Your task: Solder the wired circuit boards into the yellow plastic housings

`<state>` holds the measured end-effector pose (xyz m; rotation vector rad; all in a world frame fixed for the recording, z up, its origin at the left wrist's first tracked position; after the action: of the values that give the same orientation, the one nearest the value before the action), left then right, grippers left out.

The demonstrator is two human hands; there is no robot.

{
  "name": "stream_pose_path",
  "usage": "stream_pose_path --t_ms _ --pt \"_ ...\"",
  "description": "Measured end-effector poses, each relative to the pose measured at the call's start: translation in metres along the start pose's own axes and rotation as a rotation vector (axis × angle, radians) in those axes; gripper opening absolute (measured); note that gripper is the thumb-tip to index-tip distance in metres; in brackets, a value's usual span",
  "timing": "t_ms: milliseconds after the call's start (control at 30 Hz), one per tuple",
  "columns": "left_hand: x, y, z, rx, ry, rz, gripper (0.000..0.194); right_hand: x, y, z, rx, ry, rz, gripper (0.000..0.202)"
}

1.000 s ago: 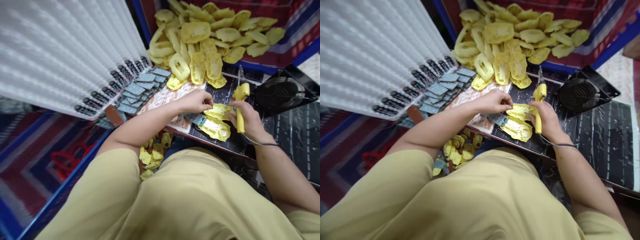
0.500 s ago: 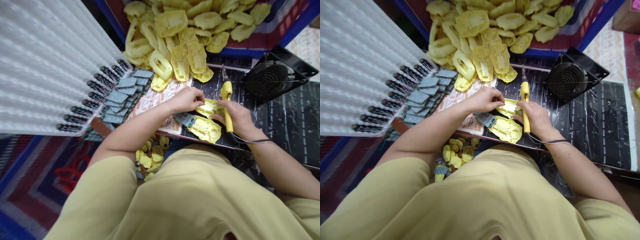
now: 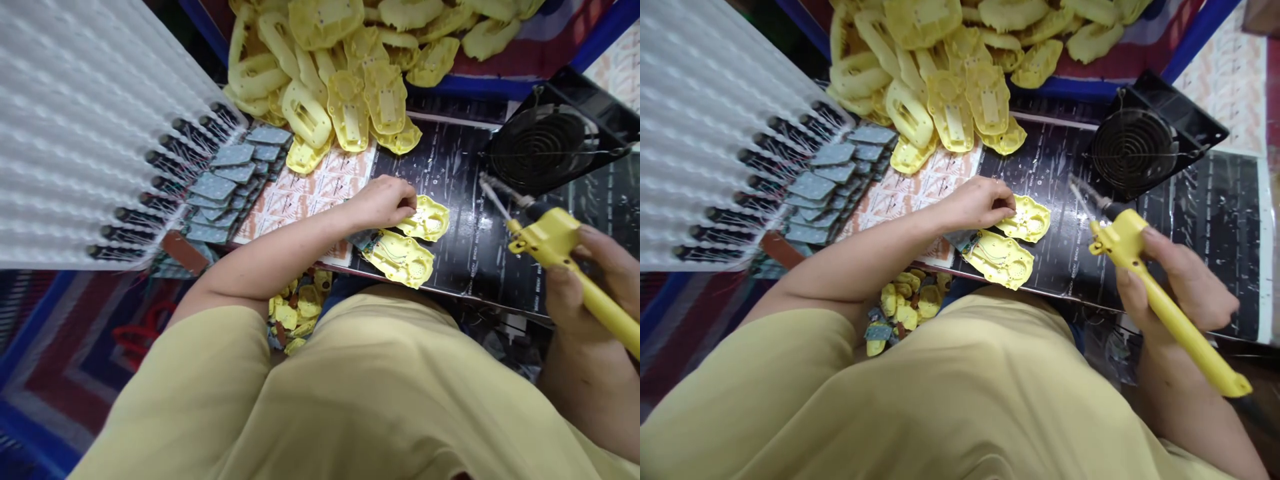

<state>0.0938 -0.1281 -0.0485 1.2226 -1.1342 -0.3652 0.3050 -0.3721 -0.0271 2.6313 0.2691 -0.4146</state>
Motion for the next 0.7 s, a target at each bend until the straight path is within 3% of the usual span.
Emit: stream_pose_path --t_ms 67,133,233,333,533,700 --pt "0.001 0.000 0.000 -0.009 0.017 -0.016 0.025 -0.005 -0.005 0.003 0.003 0.057 -0.115 0.046" --pt "0.002 0.000 -0.001 -0.034 0.039 -0.036 0.025 -0.009 -0.015 0.005 -0.072 0.034 -0.183 0.051" --pt "0.004 0.001 -0.003 -0.048 0.059 -0.054 0.026 -0.013 -0.028 0.005 -0.172 0.012 -0.236 0.033" --pt "0.004 0.002 -0.005 -0.055 0.075 -0.059 0.027 -0.019 -0.036 -0.003 -0.181 0.087 -0.377 0.016" --pt "0.003 0.001 -0.009 -0.051 0.073 -0.050 0.021 -0.023 -0.049 -0.021 -0.260 0.190 -0.442 0.017" --pt "0.004 0.002 -0.013 -0.080 0.120 -0.015 0.016 -0.027 -0.047 -0.028 -0.309 0.277 -0.508 0.021"
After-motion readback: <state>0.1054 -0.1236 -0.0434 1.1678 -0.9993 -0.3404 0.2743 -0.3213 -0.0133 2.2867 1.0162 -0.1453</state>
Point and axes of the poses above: each hand's wrist, its own z-axis away from the middle knuckle, its own y-axis out of the back of the hand, x = y × z, the point moved 5 cm from there along -z, towards the middle knuckle, and after that the axes turned 11 degrees about x, right-handed, at the moved point
